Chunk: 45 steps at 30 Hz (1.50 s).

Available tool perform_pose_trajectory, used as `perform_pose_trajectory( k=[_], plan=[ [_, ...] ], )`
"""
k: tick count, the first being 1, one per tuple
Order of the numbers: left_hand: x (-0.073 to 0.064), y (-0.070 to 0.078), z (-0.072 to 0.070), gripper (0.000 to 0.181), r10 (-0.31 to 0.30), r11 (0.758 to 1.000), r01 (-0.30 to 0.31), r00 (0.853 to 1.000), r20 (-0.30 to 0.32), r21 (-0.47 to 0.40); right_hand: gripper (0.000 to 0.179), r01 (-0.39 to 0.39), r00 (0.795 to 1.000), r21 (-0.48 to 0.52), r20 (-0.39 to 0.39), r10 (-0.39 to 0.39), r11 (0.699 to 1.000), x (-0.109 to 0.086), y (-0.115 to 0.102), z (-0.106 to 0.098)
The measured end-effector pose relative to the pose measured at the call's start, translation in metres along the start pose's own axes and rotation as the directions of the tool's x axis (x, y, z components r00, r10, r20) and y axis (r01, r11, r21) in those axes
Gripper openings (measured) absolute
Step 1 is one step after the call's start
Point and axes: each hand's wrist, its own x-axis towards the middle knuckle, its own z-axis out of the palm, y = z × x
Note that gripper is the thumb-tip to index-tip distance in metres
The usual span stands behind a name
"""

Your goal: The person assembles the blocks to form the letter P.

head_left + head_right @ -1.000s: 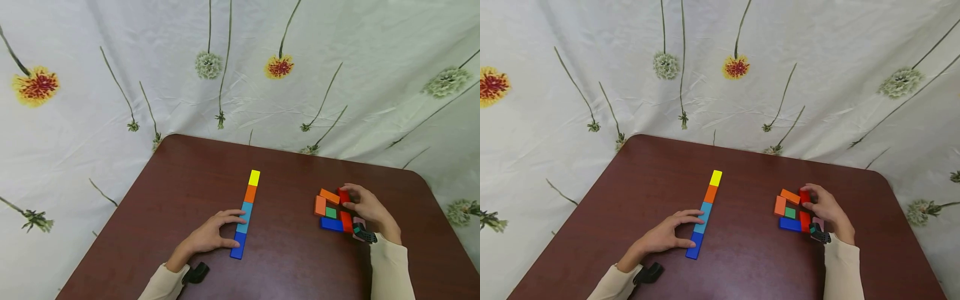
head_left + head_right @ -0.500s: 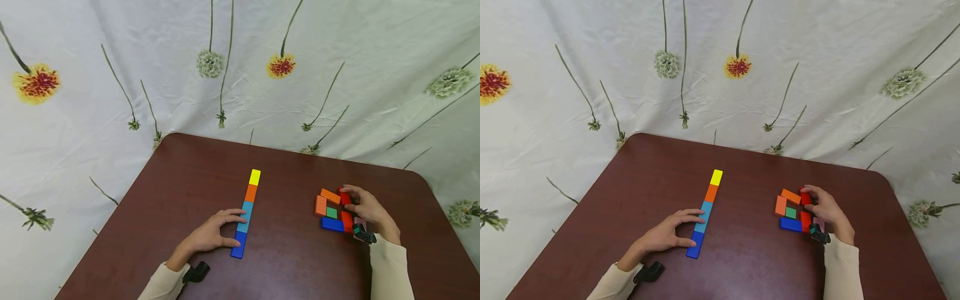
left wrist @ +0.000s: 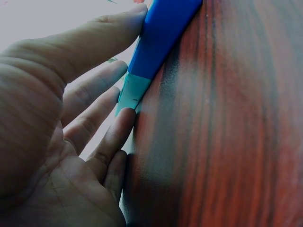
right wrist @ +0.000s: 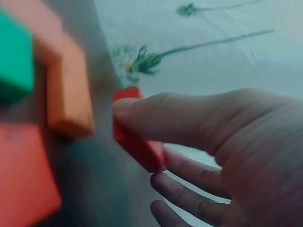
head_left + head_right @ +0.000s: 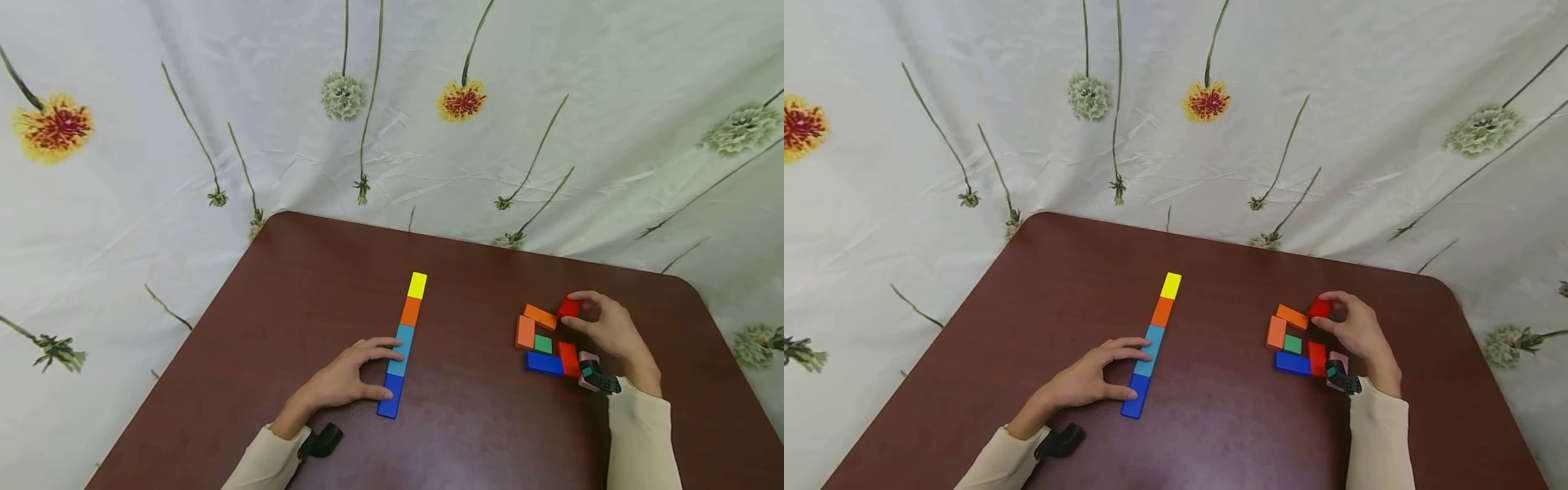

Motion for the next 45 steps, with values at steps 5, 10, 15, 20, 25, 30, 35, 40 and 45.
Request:
perform_pose_trajectory(
  k=[5, 10, 15, 20, 25, 30, 35, 40, 45],
  plan=[
    [-0.001, 0.000, -0.001, 0.053, 0.001, 1.000, -0.001, 1.000, -0.005, 0.005, 0.056, 0.057, 0.998, 0.033, -0.024, -0.057, 0.998, 0.008, -0.019, 0.001],
    [-0.001, 0.002, -0.001, 0.053, 0.009, 1.000, -0.008, 1.000, -0.010, 0.016, 0.052, 0.137, 0.990, 0.038, -0.020, -0.136, 0.990, 0.021, -0.033, 0.007],
    [-0.001, 0.003, -0.001, 0.053, 0.006, 1.000, -0.006, 1.000, -0.003, 0.004, 0.051, 0.159, 0.987, 0.056, -0.007, -0.159, 0.986, 0.030, -0.045, 0.017],
    [-0.001, 0.003, -0.001, 0.053, 0.002, 1.000, -0.002, 1.000, 0.001, 0.006, 0.050, 0.162, 0.986, 0.065, 0.013, -0.163, 0.985, 0.038, -0.057, 0.026],
    [-0.002, 0.002, -0.001, 0.053, 0.005, 1.000, -0.005, 1.000, -0.001, 0.007, 0.048, 0.203, 0.979, 0.065, 0.021, -0.204, 0.977, 0.049, -0.068, 0.037],
    [-0.001, 0.001, 0.000, 0.052, 0.015, 1.000, -0.015, 1.000, -0.005, 0.015, 0.047, 0.241, 0.970, 0.080, 0.021, -0.244, 0.967, 0.061, -0.081, 0.047],
    [-0.001, 0.001, -0.001, 0.052, 0.017, 1.000, -0.017, 1.000, -0.007, 0.015, 0.045, 0.281, 0.957, 0.100, 0.043, -0.286, 0.955, 0.074, -0.098, 0.061],
    [-0.001, 0.003, 0.000, 0.052, 0.023, 1.000, -0.023, 1.000, 0.000, 0.011, 0.041, 0.310, 0.946, 0.137, 0.051, -0.319, 0.941, 0.085, -0.115, 0.076],
    [-0.001, 0.004, -0.001, 0.052, 0.014, 1.000, -0.014, 1.000, -0.002, 0.007, 0.040, 0.330, 0.937, 0.163, 0.061, -0.344, 0.930, 0.096, -0.133, 0.090]
  ],
)
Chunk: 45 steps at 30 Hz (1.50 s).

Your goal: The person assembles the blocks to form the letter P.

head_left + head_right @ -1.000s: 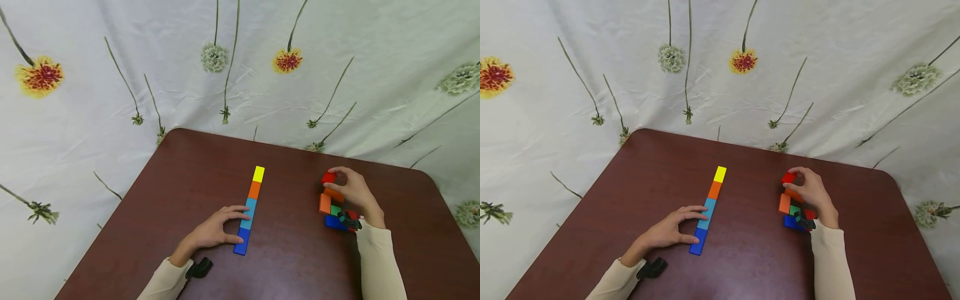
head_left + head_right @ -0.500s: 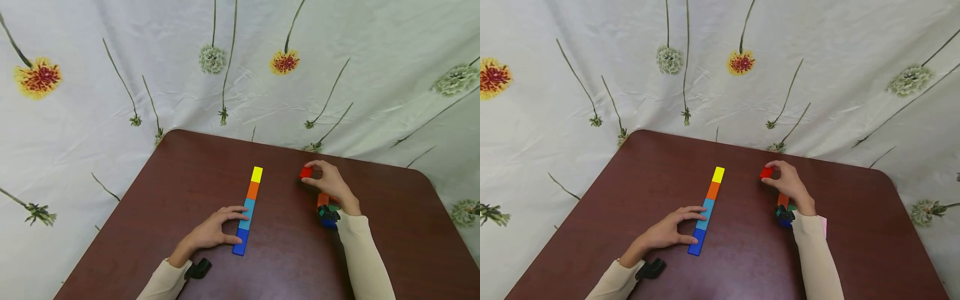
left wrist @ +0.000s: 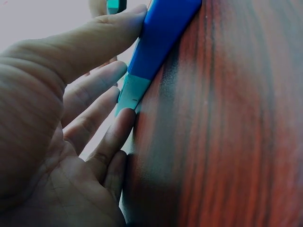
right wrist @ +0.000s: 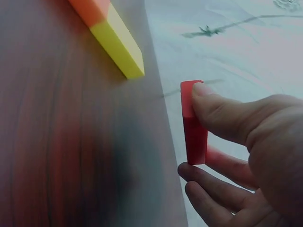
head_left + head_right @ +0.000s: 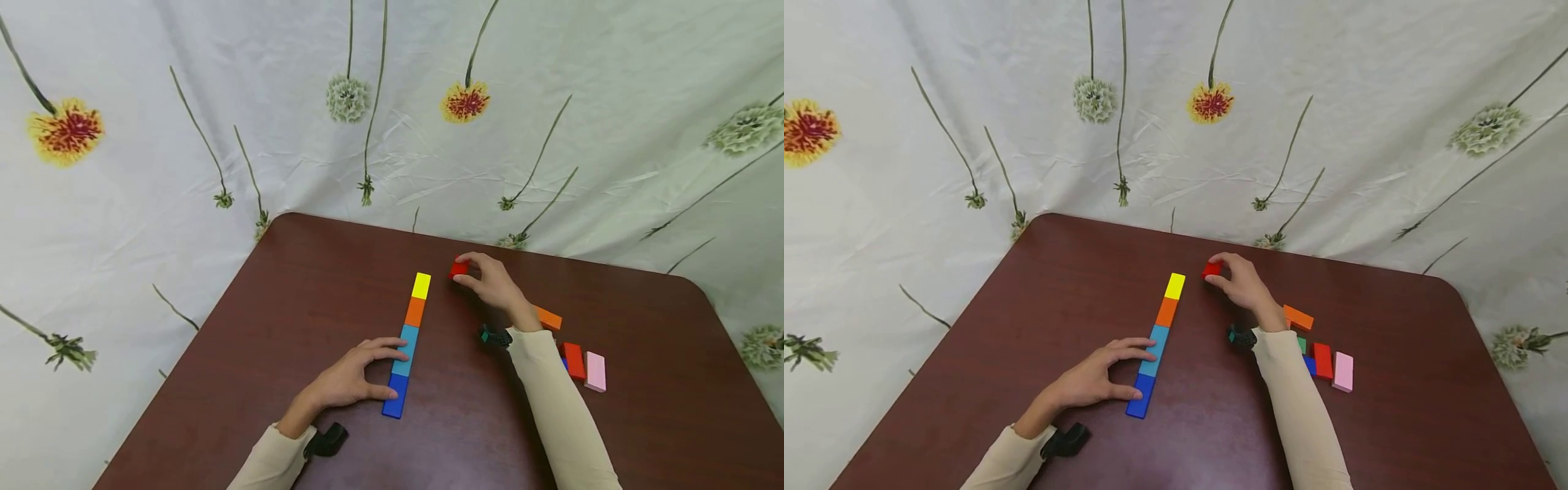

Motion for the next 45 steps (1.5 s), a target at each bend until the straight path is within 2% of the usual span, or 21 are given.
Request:
perform_pose_trajectory(
  k=[7, 16, 25, 33, 45],
  plan=[
    [0.002, -0.001, 0.001, 0.053, -0.006, 1.000, 0.006, 1.000, 0.004, 0.002, 0.038, 0.008, 1.000, -0.017, 0.007, -0.007, 1.000, 0.018, -0.006, 0.014],
    [0.001, -0.001, -0.001, 0.053, -0.007, 1.000, 0.007, 1.000, -0.001, -0.010, 0.038, -0.009, 1.000, 0.001, 0.005, 0.009, 1.000, 0.031, -0.007, 0.029],
    [0.000, -0.001, -0.001, 0.053, -0.011, 1.000, 0.012, 1.000, 0.008, -0.020, 0.038, -0.075, 0.997, -0.044, 0.028, 0.076, 0.996, 0.048, -0.016, 0.038],
    [0.001, -0.002, -0.001, 0.052, -0.022, 1.000, 0.023, 1.000, 0.006, -0.019, 0.040, -0.094, 0.995, -0.051, 0.034, 0.095, 0.994, 0.054, -0.025, 0.045],
    [-0.001, -0.002, -0.001, 0.052, -0.033, 0.999, 0.034, 0.999, 0.011, -0.023, 0.044, -0.082, 0.992, -0.080, 0.092, 0.090, 0.993, 0.054, -0.021, 0.049]
  ],
)
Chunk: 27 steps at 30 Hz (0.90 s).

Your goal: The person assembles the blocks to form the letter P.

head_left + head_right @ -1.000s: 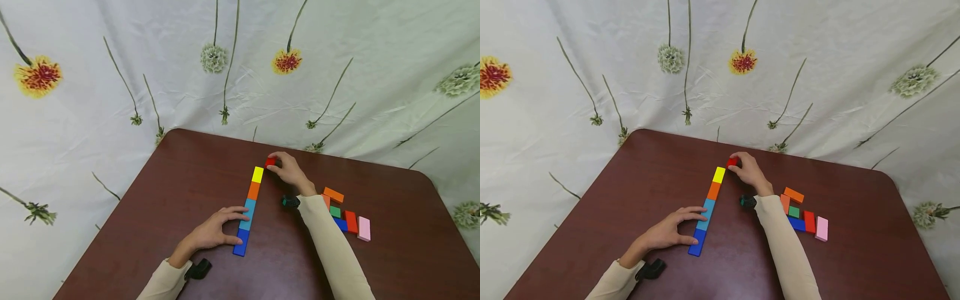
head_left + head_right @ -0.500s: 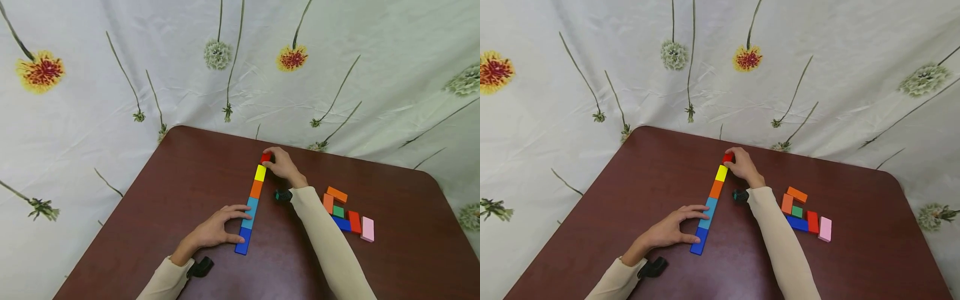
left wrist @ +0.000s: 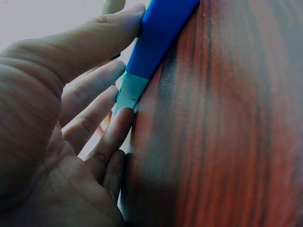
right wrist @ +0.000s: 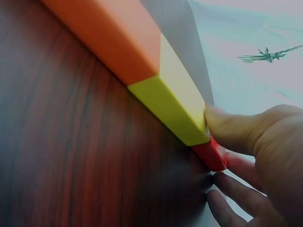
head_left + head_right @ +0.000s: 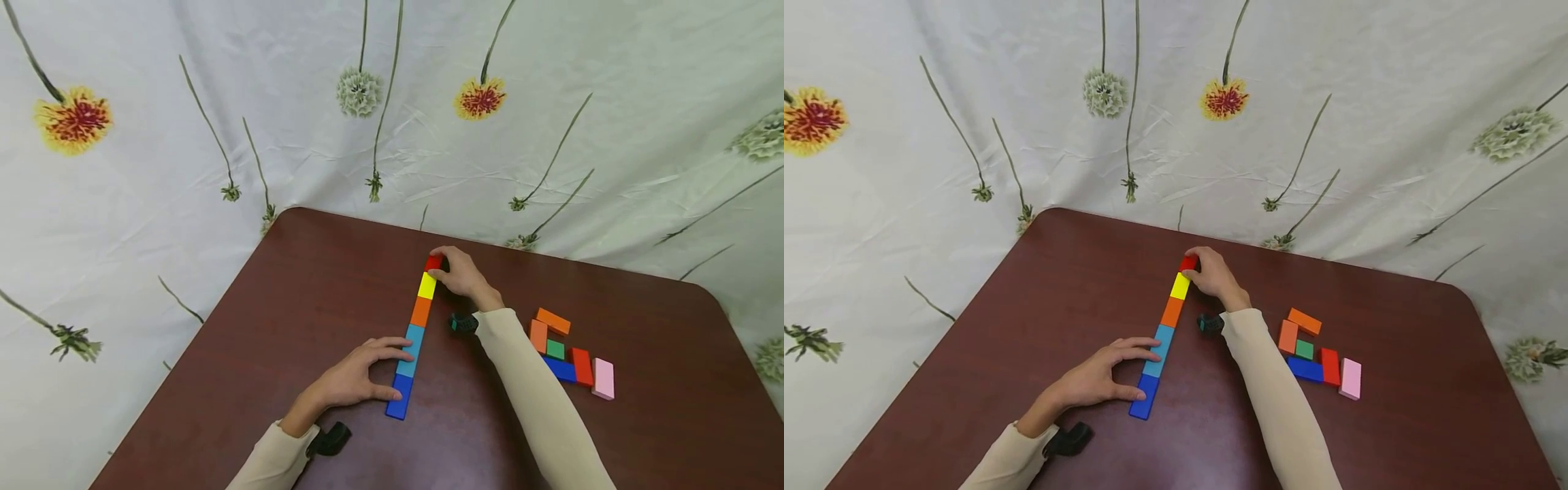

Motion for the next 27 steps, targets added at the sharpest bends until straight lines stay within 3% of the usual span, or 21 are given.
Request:
perform_pose_trajectory(
  k=[13, 18, 22, 27],
  plan=[
    [0.004, 0.000, -0.001, 0.052, 0.005, 1.000, -0.005, 1.000, 0.002, -0.002, 0.043, 0.017, 1.000, -0.014, 0.002, -0.017, 1.000, 0.001, 0.005, -0.001],
    [0.003, 0.000, 0.000, 0.053, 0.005, 1.000, -0.005, 1.000, 0.011, 0.001, 0.047, 0.063, 0.998, -0.044, 0.011, -0.063, 0.997, -0.006, 0.007, -0.006],
    [0.001, -0.001, 0.000, 0.053, 0.003, 1.000, -0.003, 1.000, -0.001, -0.001, 0.048, 0.087, 0.996, -0.025, -0.003, -0.087, 0.996, -0.019, 0.008, -0.016],
    [0.000, -0.002, 0.000, 0.052, 0.003, 1.000, -0.003, 1.000, -0.004, 0.003, 0.046, 0.101, 0.995, 0.013, -0.002, -0.101, 0.995, -0.054, 0.018, -0.036]
  ],
)
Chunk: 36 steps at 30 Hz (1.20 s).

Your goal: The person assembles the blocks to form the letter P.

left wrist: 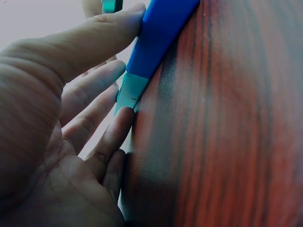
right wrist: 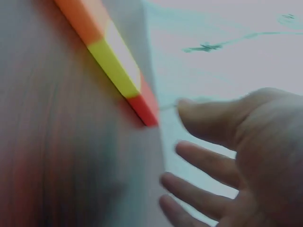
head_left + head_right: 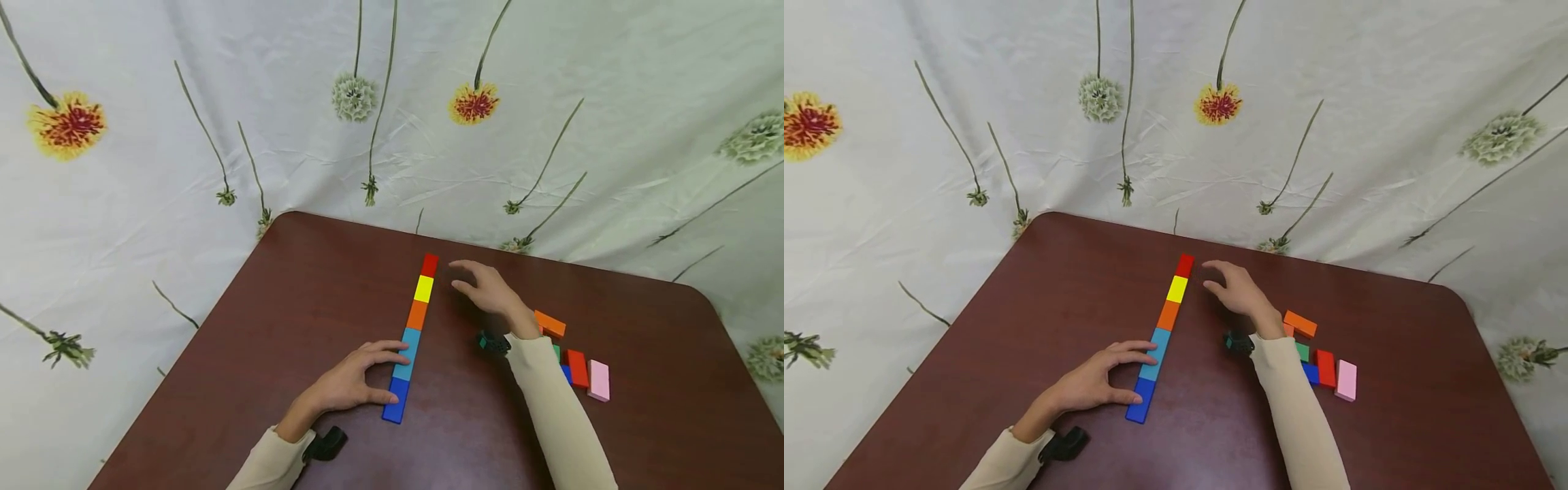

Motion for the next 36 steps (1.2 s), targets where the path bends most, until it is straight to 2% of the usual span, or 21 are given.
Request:
perform_pose_trajectory(
  k=[6, 9, 15, 17, 24, 29, 36],
  plan=[
    [-0.002, -0.001, 0.001, 0.052, -0.001, 1.000, 0.001, 1.000, -0.006, -0.001, 0.048, 0.006, 1.000, 0.013, -0.023, -0.006, 1.000, -0.046, 0.015, -0.024],
    [-0.002, -0.002, 0.002, 0.052, 0.000, 1.000, 0.000, 1.000, -0.004, -0.009, 0.050, -0.029, 0.999, 0.011, -0.017, 0.029, 1.000, -0.066, 0.024, -0.037],
    [-0.003, -0.002, 0.002, 0.052, -0.004, 1.000, 0.004, 1.000, -0.006, -0.010, 0.048, -0.086, 0.996, -0.014, -0.002, 0.086, 0.996, -0.097, 0.044, -0.059],
    [-0.003, -0.003, 0.001, 0.052, -0.002, 1.000, 0.002, 1.000, -0.008, -0.009, 0.046, -0.094, 0.996, 0.011, 0.012, 0.093, 0.996, -0.105, 0.050, -0.063],
    [-0.002, -0.004, 0.002, 0.052, 0.005, 1.000, -0.005, 1.000, -0.010, -0.002, 0.042, -0.089, 0.995, 0.039, 0.054, 0.086, 0.995, -0.118, 0.066, -0.071],
    [-0.002, -0.004, 0.002, 0.052, 0.003, 1.000, -0.003, 1.000, -0.015, -0.003, 0.039, -0.115, 0.991, 0.031, 0.066, 0.113, 0.993, -0.119, 0.074, -0.071],
    [0.001, -0.001, 0.001, 0.051, 0.016, 1.000, -0.016, 1.000, -0.002, 0.001, 0.037, -0.184, 0.979, 0.099, 0.112, 0.172, 0.978, -0.124, 0.081, -0.071]
  ],
)
